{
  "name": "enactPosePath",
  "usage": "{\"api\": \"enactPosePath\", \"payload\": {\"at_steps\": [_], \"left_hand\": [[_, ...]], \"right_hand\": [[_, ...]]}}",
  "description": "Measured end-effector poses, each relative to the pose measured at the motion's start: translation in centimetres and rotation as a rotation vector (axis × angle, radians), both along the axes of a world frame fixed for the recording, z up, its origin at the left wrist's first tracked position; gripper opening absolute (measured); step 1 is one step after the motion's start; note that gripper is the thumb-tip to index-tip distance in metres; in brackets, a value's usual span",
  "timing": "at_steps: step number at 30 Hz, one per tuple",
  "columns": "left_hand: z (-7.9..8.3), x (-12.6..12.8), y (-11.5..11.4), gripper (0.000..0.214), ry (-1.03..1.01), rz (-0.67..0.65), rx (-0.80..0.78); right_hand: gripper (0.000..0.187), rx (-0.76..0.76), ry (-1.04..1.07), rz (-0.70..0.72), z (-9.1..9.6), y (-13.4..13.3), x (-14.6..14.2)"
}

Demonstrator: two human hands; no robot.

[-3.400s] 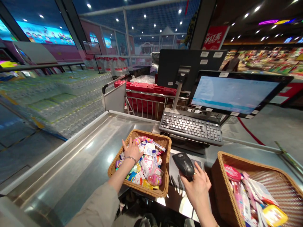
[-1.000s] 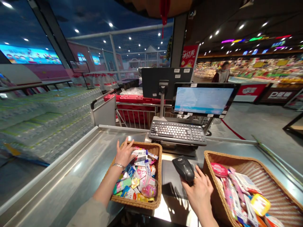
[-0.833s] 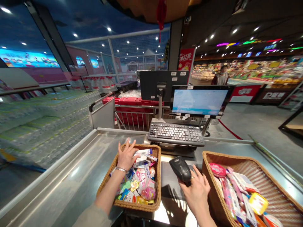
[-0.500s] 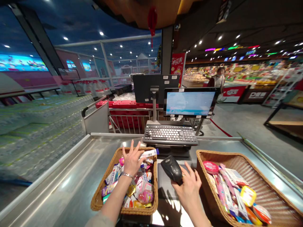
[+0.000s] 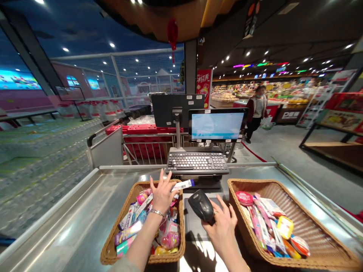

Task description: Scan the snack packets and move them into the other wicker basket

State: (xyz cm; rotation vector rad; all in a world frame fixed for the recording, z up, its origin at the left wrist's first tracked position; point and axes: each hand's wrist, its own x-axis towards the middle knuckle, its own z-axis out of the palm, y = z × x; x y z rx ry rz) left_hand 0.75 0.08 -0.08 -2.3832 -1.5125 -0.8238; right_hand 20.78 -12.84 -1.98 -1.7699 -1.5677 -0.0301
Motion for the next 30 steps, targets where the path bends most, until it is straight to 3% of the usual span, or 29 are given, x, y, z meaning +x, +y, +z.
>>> {"api": "enactPosePath", "payload": {"at_steps": [19, 30], "left_hand": [[0.2, 1.7, 0.3, 0.017, -0.053, -0.075, 0.108], [0.8, 4.5, 0.8, 0.012, -0.042, -0.169, 0.127]], "right_hand": [[0.029, 0.002, 0.014, -0.027, 0.7, -0.7, 0.7], [0.029, 0.072, 0.02, -0.101, 0.2, -1.1, 4.1]]}}
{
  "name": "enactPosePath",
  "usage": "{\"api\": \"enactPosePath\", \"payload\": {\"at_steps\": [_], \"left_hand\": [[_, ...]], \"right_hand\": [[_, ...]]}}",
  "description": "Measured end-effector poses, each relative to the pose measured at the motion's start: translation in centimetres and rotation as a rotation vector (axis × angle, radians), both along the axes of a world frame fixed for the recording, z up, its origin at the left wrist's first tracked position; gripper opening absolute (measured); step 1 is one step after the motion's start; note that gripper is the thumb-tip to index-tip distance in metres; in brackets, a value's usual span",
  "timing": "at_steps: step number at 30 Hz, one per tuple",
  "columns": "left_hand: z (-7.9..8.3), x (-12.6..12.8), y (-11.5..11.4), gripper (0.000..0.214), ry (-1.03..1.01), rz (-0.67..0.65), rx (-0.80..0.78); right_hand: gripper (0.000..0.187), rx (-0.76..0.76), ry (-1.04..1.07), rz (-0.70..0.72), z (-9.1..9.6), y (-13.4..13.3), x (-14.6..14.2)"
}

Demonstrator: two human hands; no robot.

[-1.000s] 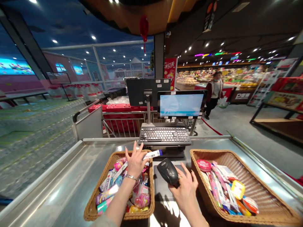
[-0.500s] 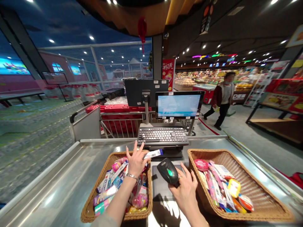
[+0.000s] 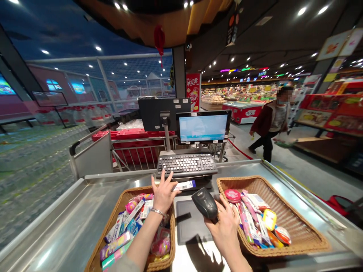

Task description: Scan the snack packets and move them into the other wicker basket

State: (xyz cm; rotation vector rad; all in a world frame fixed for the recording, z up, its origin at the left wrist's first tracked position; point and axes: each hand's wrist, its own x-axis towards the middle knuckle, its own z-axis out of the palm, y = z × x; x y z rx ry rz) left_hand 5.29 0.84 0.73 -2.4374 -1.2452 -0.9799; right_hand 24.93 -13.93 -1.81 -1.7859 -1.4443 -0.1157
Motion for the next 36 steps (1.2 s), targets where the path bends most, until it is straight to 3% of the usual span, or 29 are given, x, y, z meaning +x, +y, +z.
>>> {"api": "enactPosePath", "payload": {"at_steps": [12, 21, 36], "left_hand": [[0.4, 5.1, 0.8, 0.017, 0.043, -0.204, -0.032], [-0.5, 9.2, 1.2, 0.018, 0.135, -0.377, -0.084], [-1.5, 17.0, 0.3, 0.022, 0.318, -0.63, -0.081]], "right_hand": [[0.031, 0.077, -0.052, -0.239, -1.6, -1.3, 4.7], [0.05, 0.062, -0.037, -0.433, -2.7, -3.2, 8.2], [0.051, 0.024, 0.091, -0.637, -4.3, -7.2, 14.4]]}}
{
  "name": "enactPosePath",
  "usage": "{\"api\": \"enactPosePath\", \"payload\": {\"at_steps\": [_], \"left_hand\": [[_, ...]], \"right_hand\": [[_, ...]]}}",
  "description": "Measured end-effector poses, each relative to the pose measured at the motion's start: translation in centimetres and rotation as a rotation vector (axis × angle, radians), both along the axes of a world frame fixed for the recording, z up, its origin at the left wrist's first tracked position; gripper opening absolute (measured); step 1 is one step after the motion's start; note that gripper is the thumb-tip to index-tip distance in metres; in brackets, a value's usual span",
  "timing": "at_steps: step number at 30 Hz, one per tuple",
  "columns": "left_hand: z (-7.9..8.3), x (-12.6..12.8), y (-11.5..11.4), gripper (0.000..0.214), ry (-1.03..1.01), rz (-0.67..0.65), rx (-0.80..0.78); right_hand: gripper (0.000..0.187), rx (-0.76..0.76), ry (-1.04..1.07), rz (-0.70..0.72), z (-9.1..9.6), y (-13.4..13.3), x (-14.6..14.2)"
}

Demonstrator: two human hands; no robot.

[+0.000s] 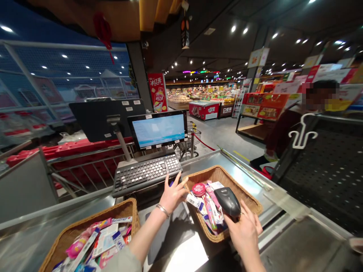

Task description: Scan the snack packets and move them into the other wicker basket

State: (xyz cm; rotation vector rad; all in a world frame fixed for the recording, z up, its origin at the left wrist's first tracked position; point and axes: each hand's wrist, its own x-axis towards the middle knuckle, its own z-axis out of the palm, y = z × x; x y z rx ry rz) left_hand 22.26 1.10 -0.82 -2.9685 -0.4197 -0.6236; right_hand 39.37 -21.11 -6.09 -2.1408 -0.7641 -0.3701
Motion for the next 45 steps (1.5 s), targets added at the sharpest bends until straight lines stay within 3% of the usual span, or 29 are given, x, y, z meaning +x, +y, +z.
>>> {"api": "enactPosePath", "payload": {"at_steps": [3, 6, 10, 20, 32, 45], "left_hand": [[-0.3, 2.2, -1.0, 0.033, -0.053, 0.024, 0.029], [-0.4, 4.0, -2.3, 0.055, -0.124, 0.193, 0.047], [-0.3, 3.7, -2.9, 0.06, -0.099, 0.248, 0.013], [-0.9, -3.1, -2.3, 0.049, -0.145, 0.444, -0.048], [-2.4, -12.8, -3.6, 0.052, -0.155, 0.68, -0.162], [-4.3, -21.2, -4.8, 0.049, -0.124, 0.936, -0.218]], "right_hand": [[0.05, 0.014, -0.008, -0.04, -0.3, -0.7, 0.8], [0.047, 0.024, -0.016, -0.067, -0.4, -1.2, 1.4], [0.046, 0.014, -0.023, -0.059, -0.3, -1.3, 1.7], [0.054, 0.002, 0.0, 0.108, 0.5, 2.4, -1.2], [0.044, -0.019, -0.036, 0.437, 0.6, 7.2, -7.8], [0.027, -0.089, 0.011, 0.712, 1.0, 9.3, -14.5]]}}
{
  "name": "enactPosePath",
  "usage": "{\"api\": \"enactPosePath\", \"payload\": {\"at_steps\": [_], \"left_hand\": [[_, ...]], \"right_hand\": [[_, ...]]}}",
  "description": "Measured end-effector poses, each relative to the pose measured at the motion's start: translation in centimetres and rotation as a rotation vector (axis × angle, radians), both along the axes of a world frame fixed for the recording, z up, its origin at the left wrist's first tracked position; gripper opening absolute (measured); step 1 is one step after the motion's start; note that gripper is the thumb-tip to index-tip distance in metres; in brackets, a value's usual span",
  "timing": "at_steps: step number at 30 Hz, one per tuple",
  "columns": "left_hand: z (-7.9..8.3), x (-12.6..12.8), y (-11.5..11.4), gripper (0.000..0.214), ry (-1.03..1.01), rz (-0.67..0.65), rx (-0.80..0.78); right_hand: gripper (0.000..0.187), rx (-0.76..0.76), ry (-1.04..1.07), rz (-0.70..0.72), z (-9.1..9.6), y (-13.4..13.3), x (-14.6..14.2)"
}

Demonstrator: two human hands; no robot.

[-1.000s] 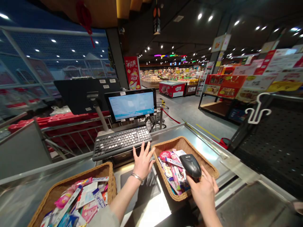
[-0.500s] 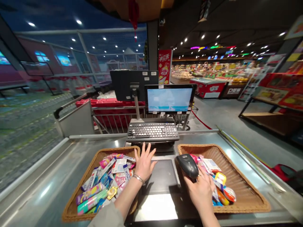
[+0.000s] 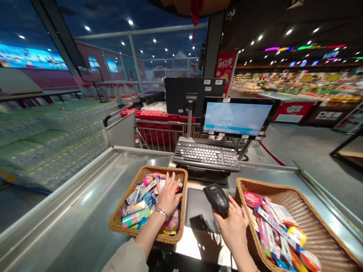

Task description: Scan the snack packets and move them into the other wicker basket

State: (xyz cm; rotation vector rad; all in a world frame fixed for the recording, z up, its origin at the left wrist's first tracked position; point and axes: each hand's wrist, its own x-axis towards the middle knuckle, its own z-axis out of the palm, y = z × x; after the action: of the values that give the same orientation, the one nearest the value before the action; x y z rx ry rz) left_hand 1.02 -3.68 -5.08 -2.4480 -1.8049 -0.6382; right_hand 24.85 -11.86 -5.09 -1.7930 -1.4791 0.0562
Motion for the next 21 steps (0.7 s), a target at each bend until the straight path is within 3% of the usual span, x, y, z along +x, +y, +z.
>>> {"api": "enactPosePath", "payload": {"at_steps": [13, 21], "left_hand": [[-1.5, -9.4, 0.0, 0.049, 0.138, 0.242, -0.048], [-1.5, -12.3, 1.8, 0.042, 0.313, 0.331, -0.203]], "right_hand": [[0.023, -0.044, -0.007, 0.131, 0.0, 1.2, -3.6], [0.015, -0.016, -0.006, 0.15, -0.3, 1.6, -4.8]]}}
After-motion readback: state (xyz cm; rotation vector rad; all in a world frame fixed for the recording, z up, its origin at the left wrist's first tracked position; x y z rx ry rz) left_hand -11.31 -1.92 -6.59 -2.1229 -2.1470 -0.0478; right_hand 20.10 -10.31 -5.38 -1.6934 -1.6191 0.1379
